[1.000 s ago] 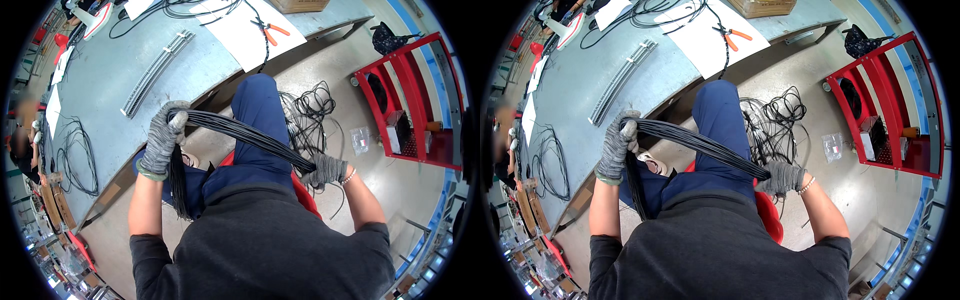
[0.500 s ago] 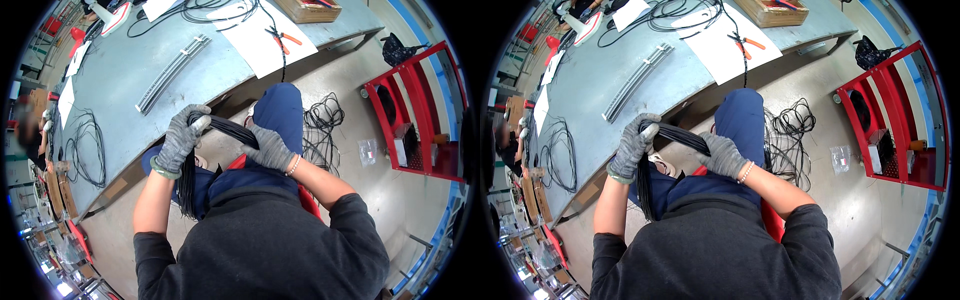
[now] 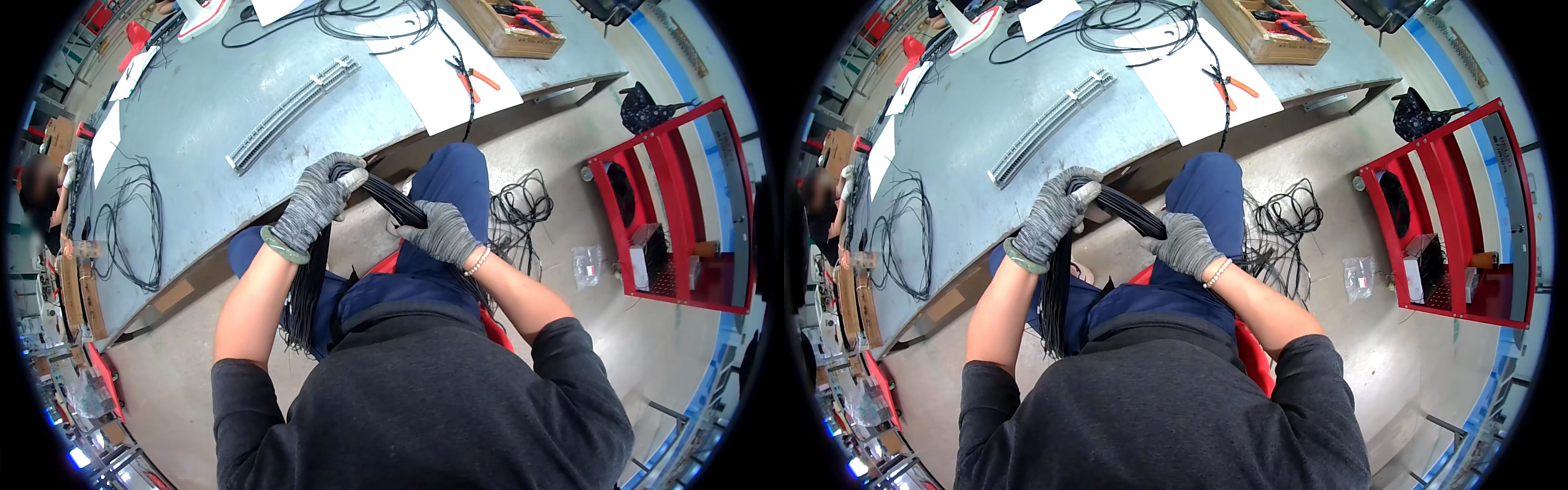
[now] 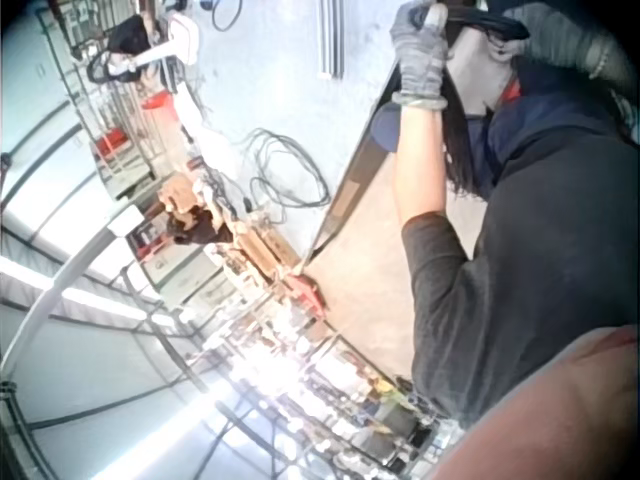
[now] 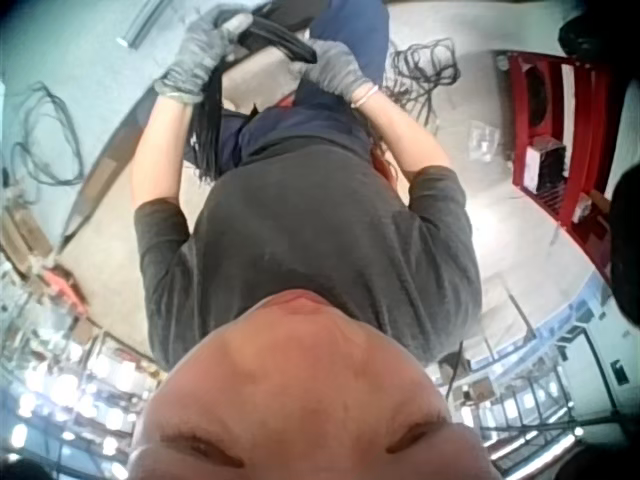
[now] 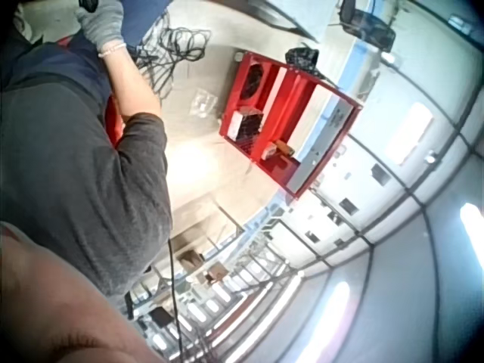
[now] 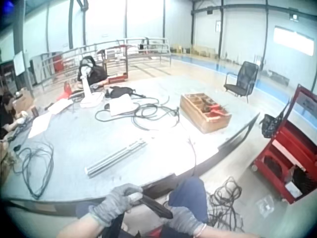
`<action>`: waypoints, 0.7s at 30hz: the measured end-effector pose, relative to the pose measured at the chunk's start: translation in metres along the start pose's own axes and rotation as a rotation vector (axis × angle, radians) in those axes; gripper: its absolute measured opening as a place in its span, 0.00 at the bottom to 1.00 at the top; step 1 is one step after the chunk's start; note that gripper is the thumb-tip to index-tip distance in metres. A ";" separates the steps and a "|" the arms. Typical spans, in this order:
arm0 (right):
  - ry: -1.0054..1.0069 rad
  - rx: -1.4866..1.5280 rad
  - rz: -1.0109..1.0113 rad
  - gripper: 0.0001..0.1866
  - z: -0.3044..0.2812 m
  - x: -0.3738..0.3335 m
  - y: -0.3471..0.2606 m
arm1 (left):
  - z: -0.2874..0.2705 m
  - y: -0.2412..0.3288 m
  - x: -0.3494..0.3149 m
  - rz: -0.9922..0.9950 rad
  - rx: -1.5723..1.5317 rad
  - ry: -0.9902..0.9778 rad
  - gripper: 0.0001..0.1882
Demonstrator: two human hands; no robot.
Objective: The person sits at a workbench and repeatedly gathers, aligns, and bundles a large quantity of black cables by hand. They hold the bundle against their lap and use both hands to straighten and compact the wires into a neat stack.
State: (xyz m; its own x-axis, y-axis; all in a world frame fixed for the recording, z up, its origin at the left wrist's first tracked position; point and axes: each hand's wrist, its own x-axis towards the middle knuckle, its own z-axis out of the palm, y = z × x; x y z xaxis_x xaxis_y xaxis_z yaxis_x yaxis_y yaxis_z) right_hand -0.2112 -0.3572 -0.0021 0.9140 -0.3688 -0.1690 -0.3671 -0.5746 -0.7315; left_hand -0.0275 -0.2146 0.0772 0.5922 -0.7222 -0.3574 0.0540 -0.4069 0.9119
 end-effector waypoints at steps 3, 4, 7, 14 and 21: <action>0.069 -0.046 -0.010 0.18 -0.003 -0.004 -0.012 | -0.003 -0.009 0.002 0.016 -0.026 -0.021 0.12; 0.091 -0.034 -0.040 0.18 -0.001 -0.004 -0.009 | -0.003 -0.008 0.003 0.025 -0.025 -0.019 0.12; 0.099 0.018 -0.020 0.17 0.005 -0.004 -0.010 | -0.003 -0.007 0.003 0.031 -0.038 -0.031 0.12; 0.132 -0.035 -0.079 0.16 -0.008 -0.004 -0.037 | -0.010 -0.008 -0.007 0.104 -0.173 -0.008 0.14; 0.211 -0.218 -0.176 0.15 -0.003 -0.006 -0.013 | -0.002 -0.016 -0.003 0.122 -0.068 0.018 0.13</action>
State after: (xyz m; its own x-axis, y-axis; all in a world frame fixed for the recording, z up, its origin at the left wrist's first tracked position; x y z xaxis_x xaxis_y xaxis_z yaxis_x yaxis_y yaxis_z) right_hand -0.2120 -0.3499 0.0108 0.9193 -0.3796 0.1041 -0.2557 -0.7770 -0.5752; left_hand -0.0287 -0.2047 0.0645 0.6116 -0.7539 -0.2397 0.0348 -0.2771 0.9602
